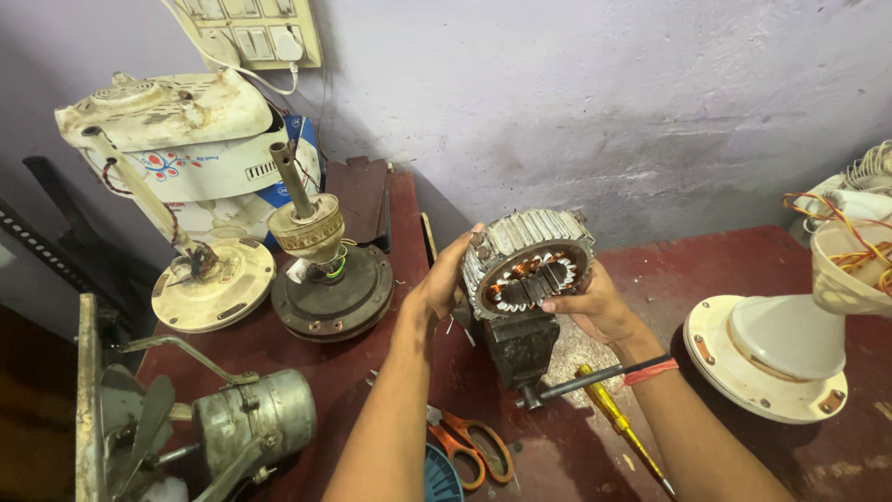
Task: The person uses a yellow screwdriver to adjust copper windings inside a motor stator clamped in a bench vise. They repeatedly probe and reposition the coils, then briefly handle a blue fan blade before returning to the stator.
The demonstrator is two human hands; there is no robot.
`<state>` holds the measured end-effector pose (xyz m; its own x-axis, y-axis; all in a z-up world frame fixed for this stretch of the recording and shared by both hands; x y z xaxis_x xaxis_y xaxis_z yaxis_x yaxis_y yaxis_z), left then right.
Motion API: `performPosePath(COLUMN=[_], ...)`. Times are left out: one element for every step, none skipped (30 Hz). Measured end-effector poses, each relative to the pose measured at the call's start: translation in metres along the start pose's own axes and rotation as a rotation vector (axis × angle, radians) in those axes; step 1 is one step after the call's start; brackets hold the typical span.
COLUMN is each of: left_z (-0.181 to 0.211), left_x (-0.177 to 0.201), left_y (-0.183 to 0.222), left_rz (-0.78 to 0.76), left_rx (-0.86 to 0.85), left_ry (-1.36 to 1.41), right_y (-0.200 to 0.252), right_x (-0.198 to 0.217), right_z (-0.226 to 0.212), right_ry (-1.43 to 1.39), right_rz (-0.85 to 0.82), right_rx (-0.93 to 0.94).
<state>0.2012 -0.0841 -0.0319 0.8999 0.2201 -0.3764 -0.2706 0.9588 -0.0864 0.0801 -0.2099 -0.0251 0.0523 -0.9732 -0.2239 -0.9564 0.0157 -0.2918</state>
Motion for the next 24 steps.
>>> performPosePath(left_z=[0.001,0.004,0.001,-0.002,-0.005,-0.004,-0.002,0.001,0.0,0.0,-0.001,0.0,0.0,0.0,-0.003,-0.008,-0.013,-0.014,-0.014,-0.013,0.001,0.013,0.025,0.024], left_x=[-0.002,-0.002,0.003,0.008,0.013,0.011,0.01,0.008,0.009,0.01,0.01,0.009,0.007,0.007,0.011,0.016,0.02,0.019,0.018,0.017,0.007,-0.005,-0.016,-0.021], left_y=[0.0,0.0,0.001,0.003,0.005,0.003,0.002,0.001,0.002,0.002,0.003,0.002,0.002,0.003,0.003,0.006,0.01,0.012,0.013,0.013,0.014,0.023,0.035,0.043], left_rz=[-0.013,-0.025,0.031,0.088,0.144,0.122,0.099,0.076,0.082,0.087,0.092,0.091,0.091,0.091,0.126,0.166,0.205,0.194,0.182,0.168,0.029,-0.111,-0.251,-0.272], left_rx=[-0.02,-0.041,0.004,0.049,0.094,0.063,0.032,0.001,0.0,-0.002,-0.004,-0.008,-0.011,-0.013,0.045,0.106,0.167,0.146,0.124,0.102,-0.055,-0.211,-0.367,-0.391], left_ry=[0.018,0.033,-0.002,-0.034,-0.067,-0.054,-0.041,-0.029,-0.031,-0.034,-0.037,-0.038,-0.039,-0.04,-0.05,-0.055,-0.06,0.004,0.068,0.129,0.126,0.123,0.118,0.108], right_y=[0.001,0.0,-0.001,-0.001,-0.001,-0.001,-0.001,-0.001,-0.001,-0.002,-0.002,-0.003,-0.002,-0.002,-0.003,-0.002,0.0,0.001,0.002,0.002,0.0,-0.001,-0.003,-0.002], right_x=[0.001,0.002,0.002,0.003,0.005,0.007,0.009,0.01,0.011,0.011,0.011,0.011,0.01,0.009,0.01,0.01,0.01,0.01,0.011,0.012,0.011,0.01,0.01,0.01], right_z=[0.001,0.002,0.003,0.005,0.006,0.007,0.009,0.01,0.009,0.009,0.008,0.006,0.006,0.006,0.006,0.008,0.01,0.012,0.013,0.013,0.012,0.012,0.011,0.012], right_ry=[-0.016,-0.032,-0.04,-0.047,-0.055,-0.054,-0.052,-0.05,-0.034,-0.017,0.001,0.001,0.002,0.001,0.012,0.021,0.03,0.027,0.023,0.021,0.023,0.026,0.029,0.038], right_rz=[-0.005,-0.013,-0.015,-0.016,-0.018,-0.017,-0.016,-0.015,-0.027,-0.039,-0.052,-0.054,-0.056,-0.059,-0.051,-0.044,-0.037,-0.029,-0.02,-0.011,-0.024,-0.034,-0.044,-0.043], right_rx=[-0.001,0.001,0.0,-0.004,-0.007,-0.013,-0.02,-0.025,-0.028,-0.029,-0.029,-0.026,-0.023,-0.021,-0.025,-0.035,-0.044,-0.052,-0.06,-0.065,-0.058,-0.051,-0.045,-0.046])
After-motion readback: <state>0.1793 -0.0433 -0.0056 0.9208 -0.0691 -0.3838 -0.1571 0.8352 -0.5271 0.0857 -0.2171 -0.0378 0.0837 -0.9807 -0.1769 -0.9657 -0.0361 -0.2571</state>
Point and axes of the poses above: each hand's wrist, its own y-axis away from the middle knuckle, its own x-axis out of the back of the hand, z = x × y, the point moved 9 cm from there along -y, towards the middle knuckle, and after that the axes turned 11 degrees about -z, right-handed, at the moved point
